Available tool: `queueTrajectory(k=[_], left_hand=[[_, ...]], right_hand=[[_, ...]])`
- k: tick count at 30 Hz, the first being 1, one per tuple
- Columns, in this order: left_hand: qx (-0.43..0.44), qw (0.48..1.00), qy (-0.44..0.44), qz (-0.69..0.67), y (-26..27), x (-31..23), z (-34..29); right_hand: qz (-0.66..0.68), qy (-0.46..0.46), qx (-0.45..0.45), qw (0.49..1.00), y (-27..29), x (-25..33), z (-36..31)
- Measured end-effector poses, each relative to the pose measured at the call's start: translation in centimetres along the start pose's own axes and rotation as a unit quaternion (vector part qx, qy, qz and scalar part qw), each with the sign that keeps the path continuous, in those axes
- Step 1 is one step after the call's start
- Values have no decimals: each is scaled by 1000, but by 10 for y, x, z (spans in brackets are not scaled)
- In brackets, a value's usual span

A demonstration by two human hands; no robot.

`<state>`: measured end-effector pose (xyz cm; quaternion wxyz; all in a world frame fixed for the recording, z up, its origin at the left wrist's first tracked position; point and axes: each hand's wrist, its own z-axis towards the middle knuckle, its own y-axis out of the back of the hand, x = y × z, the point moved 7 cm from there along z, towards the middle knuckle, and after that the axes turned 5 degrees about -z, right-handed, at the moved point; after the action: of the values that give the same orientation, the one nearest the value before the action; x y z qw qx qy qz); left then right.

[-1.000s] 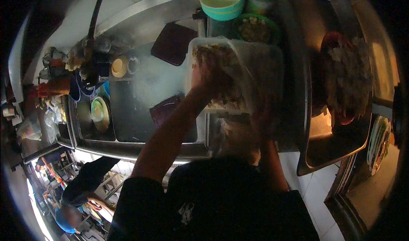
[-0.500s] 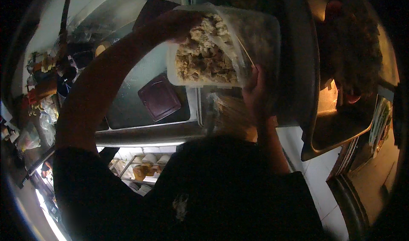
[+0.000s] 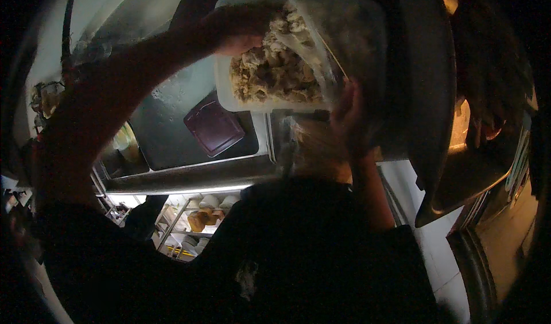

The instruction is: The person repeatedly takes portions of a shredded mixture from a plastic container and wraps them around wooden skewers. The assembled skewers are placed into a red bowl. The person occasionally transfers loose mixture from the bowl back into the container.

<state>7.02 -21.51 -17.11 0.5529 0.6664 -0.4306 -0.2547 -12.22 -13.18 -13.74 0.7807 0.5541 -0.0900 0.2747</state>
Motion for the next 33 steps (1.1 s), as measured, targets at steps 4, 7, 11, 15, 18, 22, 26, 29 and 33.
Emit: queueTrajectory(k=[4,7,11,15,18,22,26,29,33], left_hand=[[21,996,-81,41,-21,2,13],[46,986,-137,79,-36,-2,14],[-38,991,-114,-64,-20,4,14],[-33,994,-74,-70,-22,18,13],[-23,995,-38,-94,-20,22,9],[-41,979,96,-176,-14,21,3],[-59,960,192,-195,-12,18,-5],[-52,957,205,-198,-11,20,-4],[-52,944,202,-256,-7,22,-4]], right_hand=[[46,29,-42,998,-2,0,-3],[66,21,-47,996,-5,-3,-6],[98,-24,-27,994,-15,-8,-11],[99,-23,-31,994,-12,-7,-10],[84,15,-53,995,-7,-2,-3],[61,-2,-31,998,-5,-2,-5],[83,-8,-29,996,-10,-9,-9],[96,-27,-26,995,-8,-5,-11],[119,-33,-40,992,-11,-8,-14]])
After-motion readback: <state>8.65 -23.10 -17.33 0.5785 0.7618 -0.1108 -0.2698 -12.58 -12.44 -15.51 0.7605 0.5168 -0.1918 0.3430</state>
